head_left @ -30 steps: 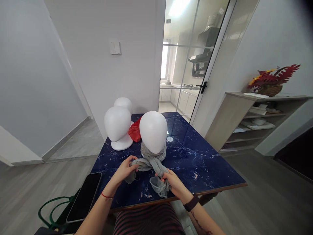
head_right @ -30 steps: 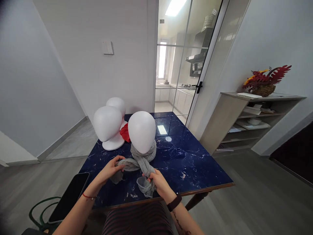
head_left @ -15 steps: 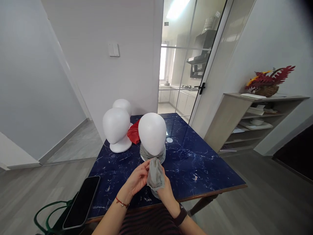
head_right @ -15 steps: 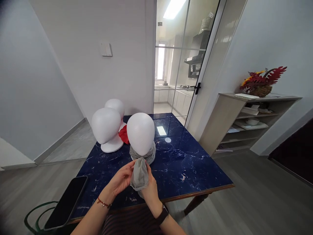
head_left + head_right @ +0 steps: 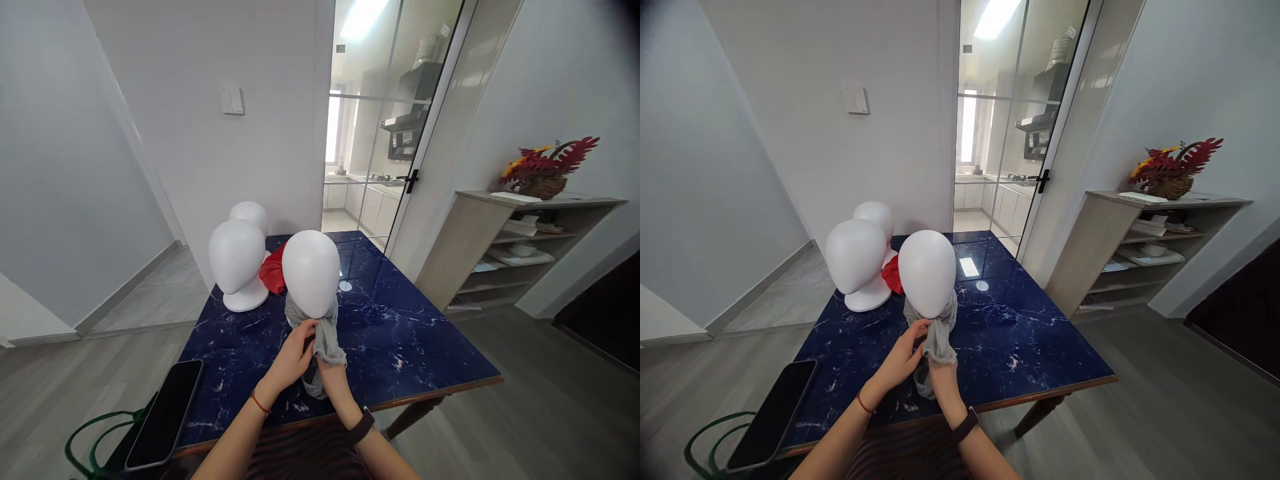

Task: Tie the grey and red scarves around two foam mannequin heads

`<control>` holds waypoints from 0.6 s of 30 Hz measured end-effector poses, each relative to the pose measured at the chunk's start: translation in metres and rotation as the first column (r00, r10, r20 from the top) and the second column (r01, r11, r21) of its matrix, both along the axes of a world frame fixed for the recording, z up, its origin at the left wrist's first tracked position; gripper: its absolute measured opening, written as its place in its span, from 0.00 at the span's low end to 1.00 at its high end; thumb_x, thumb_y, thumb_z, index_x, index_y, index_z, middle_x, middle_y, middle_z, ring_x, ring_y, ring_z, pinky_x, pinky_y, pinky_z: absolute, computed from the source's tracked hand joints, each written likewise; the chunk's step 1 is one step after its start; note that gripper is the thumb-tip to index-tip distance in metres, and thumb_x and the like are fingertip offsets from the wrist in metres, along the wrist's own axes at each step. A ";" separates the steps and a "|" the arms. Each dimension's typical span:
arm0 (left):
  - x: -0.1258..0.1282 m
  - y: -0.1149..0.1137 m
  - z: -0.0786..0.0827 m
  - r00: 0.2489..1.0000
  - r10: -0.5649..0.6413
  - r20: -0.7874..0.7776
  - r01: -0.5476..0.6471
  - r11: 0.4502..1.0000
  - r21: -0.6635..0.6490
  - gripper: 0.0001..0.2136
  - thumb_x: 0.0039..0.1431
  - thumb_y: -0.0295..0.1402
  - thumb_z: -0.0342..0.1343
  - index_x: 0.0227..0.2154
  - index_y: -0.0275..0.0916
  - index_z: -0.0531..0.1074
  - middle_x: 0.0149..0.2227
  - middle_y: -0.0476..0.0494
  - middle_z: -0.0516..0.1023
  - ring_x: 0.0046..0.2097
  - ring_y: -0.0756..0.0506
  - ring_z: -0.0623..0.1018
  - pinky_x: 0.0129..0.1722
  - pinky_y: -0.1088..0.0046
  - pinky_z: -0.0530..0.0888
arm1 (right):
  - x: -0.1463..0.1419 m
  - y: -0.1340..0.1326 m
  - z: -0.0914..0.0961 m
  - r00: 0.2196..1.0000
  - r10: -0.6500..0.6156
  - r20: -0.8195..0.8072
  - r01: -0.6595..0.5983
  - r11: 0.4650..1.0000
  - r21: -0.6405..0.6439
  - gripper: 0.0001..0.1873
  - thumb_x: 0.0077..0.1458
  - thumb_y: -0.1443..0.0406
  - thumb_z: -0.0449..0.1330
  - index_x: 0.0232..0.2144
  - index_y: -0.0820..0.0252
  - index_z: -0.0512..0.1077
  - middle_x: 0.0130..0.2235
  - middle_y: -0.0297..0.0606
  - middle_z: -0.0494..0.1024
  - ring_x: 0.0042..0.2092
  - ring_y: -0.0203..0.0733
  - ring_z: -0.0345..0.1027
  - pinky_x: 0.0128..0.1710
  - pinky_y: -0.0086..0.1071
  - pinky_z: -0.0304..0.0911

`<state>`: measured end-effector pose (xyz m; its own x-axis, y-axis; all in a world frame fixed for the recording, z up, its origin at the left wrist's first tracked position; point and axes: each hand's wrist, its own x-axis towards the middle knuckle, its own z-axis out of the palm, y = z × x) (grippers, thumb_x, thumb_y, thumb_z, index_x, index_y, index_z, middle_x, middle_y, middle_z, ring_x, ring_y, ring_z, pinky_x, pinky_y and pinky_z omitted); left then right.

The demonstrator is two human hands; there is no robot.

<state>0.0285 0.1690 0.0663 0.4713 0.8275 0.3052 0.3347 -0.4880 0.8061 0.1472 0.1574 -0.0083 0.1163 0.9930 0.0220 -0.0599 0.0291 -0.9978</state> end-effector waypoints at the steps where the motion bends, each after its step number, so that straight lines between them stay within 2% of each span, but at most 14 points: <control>1: -0.001 0.001 0.000 0.997 0.001 -0.072 0.003 0.999 0.050 0.17 0.60 0.30 0.42 0.52 0.39 0.60 0.50 0.39 0.72 0.53 0.44 0.70 0.57 0.60 0.59 | 0.000 -0.003 0.004 0.999 -0.028 0.031 0.027 0.999 0.036 0.12 0.50 0.56 0.58 0.33 0.57 0.73 0.36 0.44 0.75 0.47 0.50 0.65 0.52 0.41 0.58; 3: -0.004 0.002 0.000 0.976 0.025 -0.218 0.009 0.988 0.152 0.17 0.60 0.29 0.41 0.52 0.40 0.62 0.49 0.41 0.73 0.54 0.44 0.68 0.61 0.56 0.52 | 0.001 -0.008 0.011 0.993 -0.078 0.094 0.071 0.995 0.073 0.17 0.53 0.52 0.54 0.32 0.59 0.73 0.34 0.43 0.75 0.44 0.49 0.66 0.49 0.39 0.59; 5: -0.007 0.002 0.000 0.940 0.060 -0.337 0.027 0.969 0.248 0.19 0.57 0.26 0.43 0.51 0.40 0.63 0.48 0.42 0.74 0.55 0.43 0.66 0.62 0.53 0.46 | 0.002 -0.012 0.016 0.988 -0.061 0.144 0.052 0.997 0.064 0.23 0.55 0.49 0.50 0.29 0.62 0.73 0.31 0.42 0.75 0.37 0.45 0.66 0.42 0.36 0.61; 7: -0.011 0.002 -0.002 0.908 0.093 -0.409 0.044 0.949 0.313 0.23 0.51 0.24 0.47 0.52 0.41 0.64 0.48 0.42 0.73 0.57 0.40 0.63 0.62 0.50 0.44 | 0.002 -0.014 0.019 0.981 -0.073 0.179 0.064 0.997 0.051 0.25 0.56 0.47 0.49 0.28 0.63 0.72 0.29 0.41 0.74 0.34 0.43 0.65 0.38 0.34 0.61; 9: -0.012 0.003 -0.007 0.884 0.113 -0.455 0.059 0.936 0.346 0.27 0.45 0.22 0.50 0.52 0.42 0.65 0.48 0.42 0.73 0.57 0.38 0.62 0.62 0.49 0.43 | 0.001 -0.015 0.019 0.979 -0.091 0.183 0.083 0.995 0.051 0.26 0.56 0.47 0.49 0.29 0.63 0.72 0.29 0.41 0.75 0.35 0.43 0.65 0.39 0.33 0.61; 11: -0.011 0.005 -0.015 0.865 0.141 -0.482 0.050 0.931 0.362 0.27 0.45 0.20 0.49 0.50 0.43 0.67 0.47 0.43 0.73 0.56 0.38 0.62 0.62 0.49 0.44 | 0.000 -0.016 0.019 0.982 -0.092 0.166 0.082 0.995 0.062 0.25 0.56 0.47 0.49 0.31 0.63 0.73 0.31 0.42 0.75 0.37 0.44 0.66 0.41 0.33 0.60; 14: -0.006 0.011 -0.027 0.843 0.206 -0.496 -0.010 0.929 0.369 0.21 0.51 0.19 0.45 0.47 0.43 0.69 0.44 0.43 0.73 0.54 0.40 0.63 0.60 0.52 0.51 | -0.002 -0.020 0.018 0.987 -0.059 0.152 0.047 0.996 0.080 0.23 0.56 0.49 0.50 0.34 0.61 0.73 0.36 0.42 0.76 0.39 0.44 0.67 0.41 0.32 0.60; 16: -0.003 0.014 -0.031 0.831 0.245 -0.500 -0.050 0.927 0.372 0.18 0.54 0.20 0.44 0.44 0.41 0.71 0.43 0.43 0.73 0.53 0.39 0.63 0.58 0.53 0.56 | -0.004 -0.023 0.014 0.988 -0.056 0.142 0.049 0.997 0.054 0.21 0.56 0.50 0.50 0.38 0.60 0.71 0.37 0.41 0.75 0.36 0.42 0.67 0.36 0.31 0.61; 18: -0.001 0.016 -0.031 0.828 0.269 -0.491 -0.083 0.926 0.368 0.17 0.53 0.19 0.45 0.41 0.40 0.71 0.42 0.42 0.72 0.52 0.39 0.63 0.56 0.55 0.58 | -0.005 -0.024 0.008 0.993 -0.081 0.091 0.084 0.996 -0.028 0.20 0.55 0.51 0.52 0.42 0.58 0.67 0.34 0.39 0.73 0.28 0.38 0.64 0.28 0.30 0.61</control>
